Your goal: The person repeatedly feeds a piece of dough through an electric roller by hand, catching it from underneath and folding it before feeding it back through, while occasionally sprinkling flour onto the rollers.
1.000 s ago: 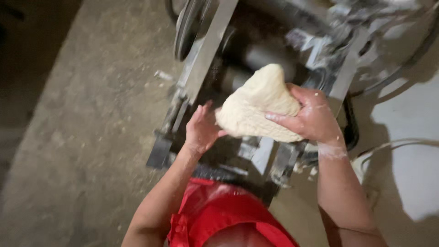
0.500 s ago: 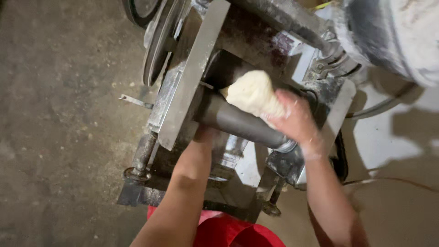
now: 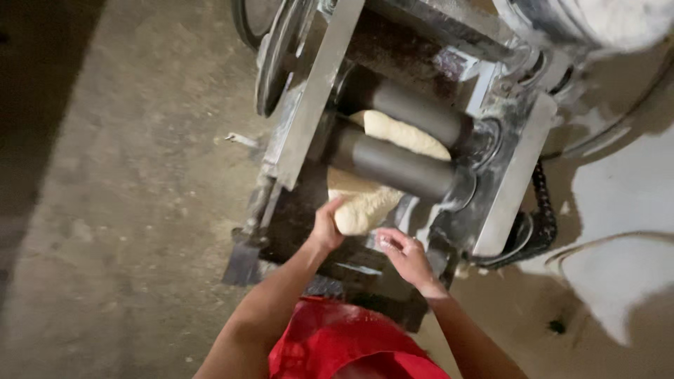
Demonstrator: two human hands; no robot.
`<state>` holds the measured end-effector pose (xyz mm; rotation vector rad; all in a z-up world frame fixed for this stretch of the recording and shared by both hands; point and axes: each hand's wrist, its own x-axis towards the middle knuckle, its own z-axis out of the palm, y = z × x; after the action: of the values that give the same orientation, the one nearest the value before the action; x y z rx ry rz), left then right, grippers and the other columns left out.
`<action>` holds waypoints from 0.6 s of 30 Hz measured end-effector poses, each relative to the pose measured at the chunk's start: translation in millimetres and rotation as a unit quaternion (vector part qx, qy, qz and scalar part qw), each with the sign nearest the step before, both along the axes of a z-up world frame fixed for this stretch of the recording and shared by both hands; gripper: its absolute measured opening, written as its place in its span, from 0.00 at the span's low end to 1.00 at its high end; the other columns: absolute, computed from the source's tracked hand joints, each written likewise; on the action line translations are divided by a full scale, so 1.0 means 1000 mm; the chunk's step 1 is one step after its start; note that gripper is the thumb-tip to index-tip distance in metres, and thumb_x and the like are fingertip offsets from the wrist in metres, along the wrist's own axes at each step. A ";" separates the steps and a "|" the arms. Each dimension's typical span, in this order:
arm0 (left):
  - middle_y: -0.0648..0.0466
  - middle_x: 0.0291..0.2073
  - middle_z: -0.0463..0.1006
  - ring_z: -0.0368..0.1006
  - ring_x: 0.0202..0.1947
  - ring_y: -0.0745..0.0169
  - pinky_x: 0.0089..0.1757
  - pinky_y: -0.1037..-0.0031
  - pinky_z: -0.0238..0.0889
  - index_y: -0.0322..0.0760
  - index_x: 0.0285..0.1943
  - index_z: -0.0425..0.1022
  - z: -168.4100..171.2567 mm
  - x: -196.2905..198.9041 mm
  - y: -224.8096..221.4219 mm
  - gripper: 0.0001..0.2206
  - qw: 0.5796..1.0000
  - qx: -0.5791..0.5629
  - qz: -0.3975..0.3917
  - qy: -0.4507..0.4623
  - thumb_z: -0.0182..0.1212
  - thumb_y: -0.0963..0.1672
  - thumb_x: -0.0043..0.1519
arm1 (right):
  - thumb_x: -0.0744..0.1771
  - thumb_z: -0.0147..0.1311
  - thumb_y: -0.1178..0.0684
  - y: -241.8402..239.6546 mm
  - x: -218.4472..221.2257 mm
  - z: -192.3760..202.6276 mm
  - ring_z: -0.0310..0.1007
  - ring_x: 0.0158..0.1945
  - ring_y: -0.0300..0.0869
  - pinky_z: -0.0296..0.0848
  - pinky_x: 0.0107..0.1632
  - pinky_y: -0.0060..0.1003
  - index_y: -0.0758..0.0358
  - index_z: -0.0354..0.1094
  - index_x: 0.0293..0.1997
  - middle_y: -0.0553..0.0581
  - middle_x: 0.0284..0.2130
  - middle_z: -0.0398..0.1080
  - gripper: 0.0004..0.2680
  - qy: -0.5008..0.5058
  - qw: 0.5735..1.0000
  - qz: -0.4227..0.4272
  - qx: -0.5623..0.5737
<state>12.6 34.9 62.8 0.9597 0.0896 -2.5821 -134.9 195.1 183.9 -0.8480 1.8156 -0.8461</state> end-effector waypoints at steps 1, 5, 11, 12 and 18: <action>0.44 0.52 0.81 0.77 0.53 0.46 0.53 0.54 0.71 0.32 0.60 0.74 0.027 0.016 0.007 0.20 1.000 -0.008 -0.002 -0.005 0.51 0.49 0.65 | 0.68 0.54 0.56 0.015 0.009 -0.027 0.79 0.51 0.49 0.76 0.55 0.43 0.69 0.69 0.63 0.66 0.51 0.78 0.16 -0.148 0.986 -0.067 0.037; 0.39 0.51 0.79 0.77 0.50 0.41 0.51 0.51 0.72 0.27 0.60 0.71 0.127 0.072 0.034 0.20 0.997 -0.040 -0.071 -0.015 0.58 0.45 0.61 | 0.72 0.56 0.49 0.037 0.044 -0.074 0.74 0.47 0.56 0.75 0.51 0.52 0.68 0.63 0.67 0.70 0.48 0.71 0.17 -0.512 0.825 -0.229 0.061; 0.37 0.55 0.78 0.76 0.53 0.41 0.55 0.53 0.72 0.24 0.67 0.67 0.219 0.150 0.079 0.26 0.999 0.015 -0.039 0.035 0.58 0.46 0.61 | 0.69 0.59 0.49 -0.069 0.080 0.016 0.73 0.51 0.55 0.75 0.54 0.52 0.69 0.61 0.68 0.70 0.51 0.70 0.21 -0.505 0.841 -0.174 -0.090; 0.35 0.58 0.76 0.75 0.57 0.40 0.58 0.52 0.69 0.22 0.69 0.66 0.229 0.161 0.083 0.27 0.998 -0.021 -0.027 0.060 0.58 0.46 0.63 | 0.69 0.59 0.49 -0.079 0.082 0.044 0.73 0.52 0.55 0.75 0.54 0.52 0.69 0.61 0.68 0.70 0.52 0.69 0.22 -0.499 0.843 -0.164 -0.111; 0.39 0.66 0.70 0.69 0.64 0.41 0.60 0.47 0.61 0.28 0.72 0.62 0.262 0.196 0.064 0.42 0.997 -0.066 -0.012 0.036 0.41 0.64 0.63 | 0.66 0.63 0.48 -0.075 0.071 0.185 0.72 0.55 0.55 0.75 0.57 0.52 0.70 0.59 0.69 0.69 0.55 0.68 0.25 -0.416 0.877 -0.058 -0.235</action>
<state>208.7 99.2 324.5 0.8248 -0.0725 -2.6072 -64.3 119.7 369.0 -0.5204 0.9077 -1.4909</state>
